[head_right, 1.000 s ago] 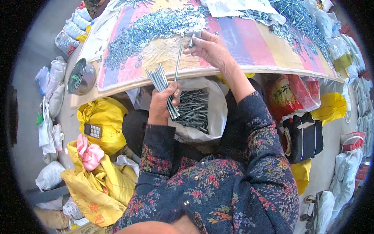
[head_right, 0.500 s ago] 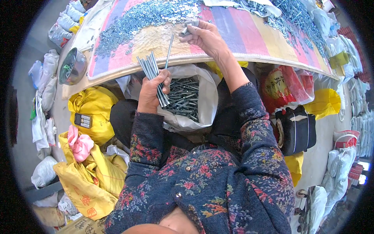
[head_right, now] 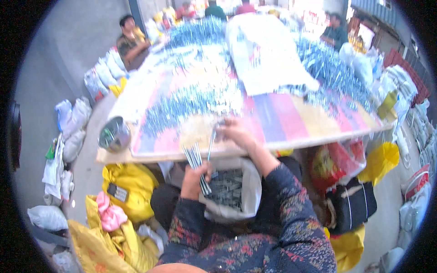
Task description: Assembling washers onto metal bolts at a workstation.
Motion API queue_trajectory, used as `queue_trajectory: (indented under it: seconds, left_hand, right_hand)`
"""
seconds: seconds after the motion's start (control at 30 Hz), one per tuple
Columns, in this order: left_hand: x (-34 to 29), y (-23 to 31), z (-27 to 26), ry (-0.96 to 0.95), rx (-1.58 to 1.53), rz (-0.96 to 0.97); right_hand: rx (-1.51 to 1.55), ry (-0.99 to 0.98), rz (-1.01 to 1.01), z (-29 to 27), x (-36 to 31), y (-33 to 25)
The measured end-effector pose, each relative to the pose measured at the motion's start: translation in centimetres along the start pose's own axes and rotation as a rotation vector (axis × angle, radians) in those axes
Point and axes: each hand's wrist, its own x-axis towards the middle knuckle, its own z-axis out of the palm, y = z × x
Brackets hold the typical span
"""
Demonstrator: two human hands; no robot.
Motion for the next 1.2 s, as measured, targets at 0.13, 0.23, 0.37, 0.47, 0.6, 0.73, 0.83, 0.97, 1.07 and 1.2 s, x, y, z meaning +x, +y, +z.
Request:
queue_trajectory:
  seconds: [0.13,0.23,0.37,0.47,0.6,0.73,0.83,0.97,1.07,1.2]
  left_hand:
    - [-0.4,-1.3,-1.0,-0.017,-0.116,-0.064]
    - [-1.2,-0.9,-1.6,0.031,-0.123,0.014]
    - [-0.1,-0.3,-2.3,0.043,-0.160,0.013]
    - [0.4,0.8,-1.7,-0.013,-0.139,0.061]
    - [-0.7,1.8,-1.6,0.020,-0.149,0.046]
    - [0.0,1.0,-2.4,0.036,-0.094,-0.013]
    - [-0.3,0.7,-1.6,0.060,-0.131,-0.013]
    - [-0.3,0.3,-1.2,0.004,-0.092,-0.050]
    - [-0.2,-0.1,-1.4,-0.002,-0.063,-0.038]
    - [-0.1,0.0,-1.3,-0.036,-0.023,-0.051]
  right_hand:
    - [0.120,0.179,-0.119,-0.6,0.4,0.5]
    - [-0.375,0.397,-0.458,0.4,1.0,1.5]
    - [-1.233,0.432,-0.832,3.2,0.9,3.8]
    - [-0.724,0.234,-0.435,1.5,2.9,4.5]
    - [-0.024,0.106,-0.217,1.7,1.2,1.5]
    - [0.155,0.035,-0.212,0.8,1.6,1.3]
    - [0.197,0.100,-0.181,0.1,0.9,1.4]
    - [0.097,0.115,-0.227,-2.1,1.3,1.6]
    - [-0.062,0.065,-0.240,-2.8,1.5,1.9]
    - [-0.417,-0.078,-0.241,-2.7,1.8,0.1]
